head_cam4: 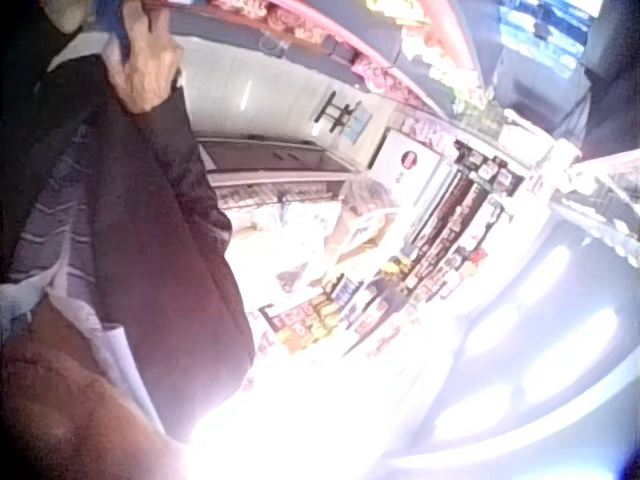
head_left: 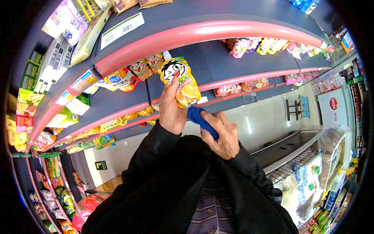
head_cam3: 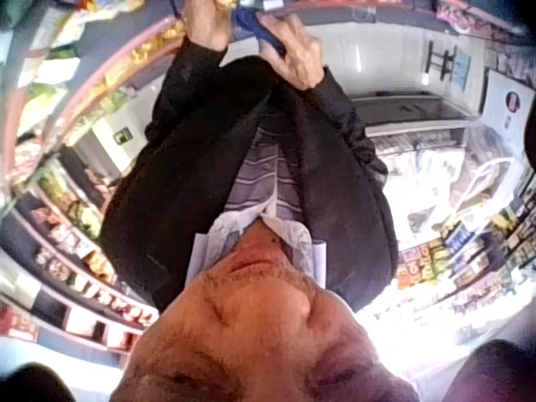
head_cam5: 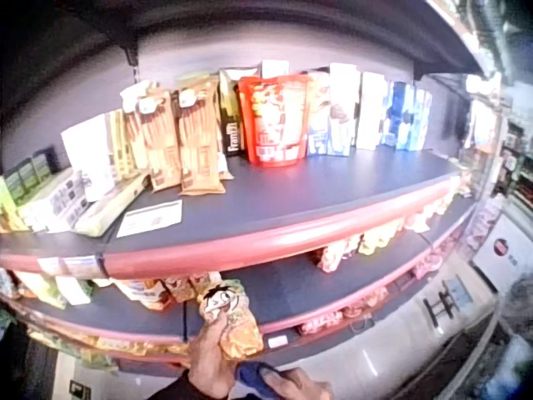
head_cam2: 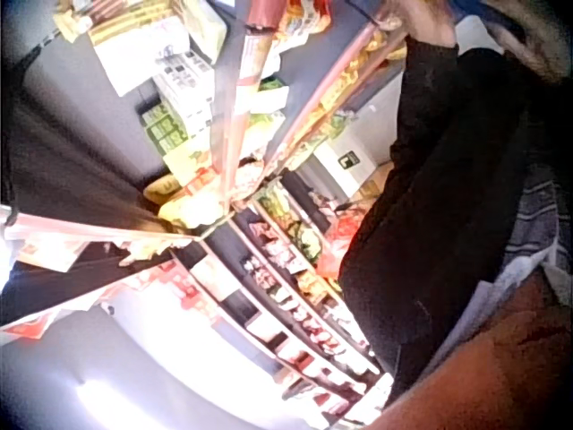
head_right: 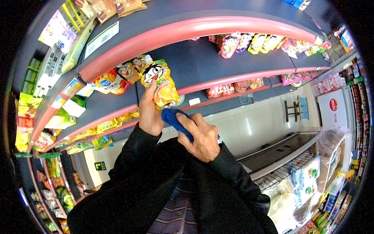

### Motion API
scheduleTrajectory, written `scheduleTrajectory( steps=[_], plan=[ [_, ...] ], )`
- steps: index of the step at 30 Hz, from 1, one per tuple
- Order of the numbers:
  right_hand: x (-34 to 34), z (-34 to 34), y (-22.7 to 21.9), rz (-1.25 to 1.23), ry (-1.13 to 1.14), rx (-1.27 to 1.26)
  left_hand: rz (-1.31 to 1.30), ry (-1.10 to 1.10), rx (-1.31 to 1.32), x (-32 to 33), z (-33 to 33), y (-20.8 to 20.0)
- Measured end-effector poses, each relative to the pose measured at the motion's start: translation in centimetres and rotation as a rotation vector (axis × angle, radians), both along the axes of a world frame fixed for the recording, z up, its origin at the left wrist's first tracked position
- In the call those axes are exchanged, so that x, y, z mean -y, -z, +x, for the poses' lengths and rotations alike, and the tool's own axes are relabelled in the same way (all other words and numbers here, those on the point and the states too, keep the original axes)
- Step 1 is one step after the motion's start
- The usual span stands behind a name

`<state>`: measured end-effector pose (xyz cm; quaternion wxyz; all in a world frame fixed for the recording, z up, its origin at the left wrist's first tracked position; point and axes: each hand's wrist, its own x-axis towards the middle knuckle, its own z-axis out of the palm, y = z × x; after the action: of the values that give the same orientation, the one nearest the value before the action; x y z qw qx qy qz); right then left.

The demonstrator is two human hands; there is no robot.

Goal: The person wipes a supermarket shelf with a blue cloth, then picks up and places back various snack packages one by one. The person continues wiping the shelf surface between handling items.

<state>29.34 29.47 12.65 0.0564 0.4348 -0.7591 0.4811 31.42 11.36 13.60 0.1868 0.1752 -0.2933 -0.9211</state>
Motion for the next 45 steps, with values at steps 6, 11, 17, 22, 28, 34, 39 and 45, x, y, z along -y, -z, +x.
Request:
scheduleTrajectory(
  steps=[6, 11, 17, 22, 28, 34, 39, 45],
  plan=[
    [1.6, -0.3, 2.2, 0.133, 0.169, 0.072, 0.006, 0.06, -0.055, 0.2, -1.1, 0.8],
    [2.5, 0.6, 2.5, 0.135, 0.265, 0.163, -0.049, 0.072, 0.009, 0.7, -1.8, 2.2],
    [-0.7, 0.4, 5.6, 0.16, 0.171, 0.396, -0.187, 0.053, 0.009, 3.3, -3.5, 3.5],
    [-2.2, -0.4, 6.0, 0.069, 0.26, 0.589, -0.483, 0.066, 0.049, 4.1, -5.8, 3.2],
    [-3.3, -1.1, 6.6, 0.031, 0.306, 0.685, -0.643, 0.096, 0.065, 6.1, -12.1, 5.4],
    [-4.9, -1.5, 7.1, 0.013, 0.341, 0.756, -0.765, 0.1, 0.008, 7.8, -21.0, 8.3],
    [-6.3, -1.8, 6.5, -0.01, 0.356, 0.87, -0.823, 0.097, 0.013, 9.0, -23.6, 10.0],
    [-7.6, -2.2, 7.8, -0.057, 0.415, 0.952, -0.99, 0.14, 0.21, 9.0, -23.9, 12.1]
  ],
)
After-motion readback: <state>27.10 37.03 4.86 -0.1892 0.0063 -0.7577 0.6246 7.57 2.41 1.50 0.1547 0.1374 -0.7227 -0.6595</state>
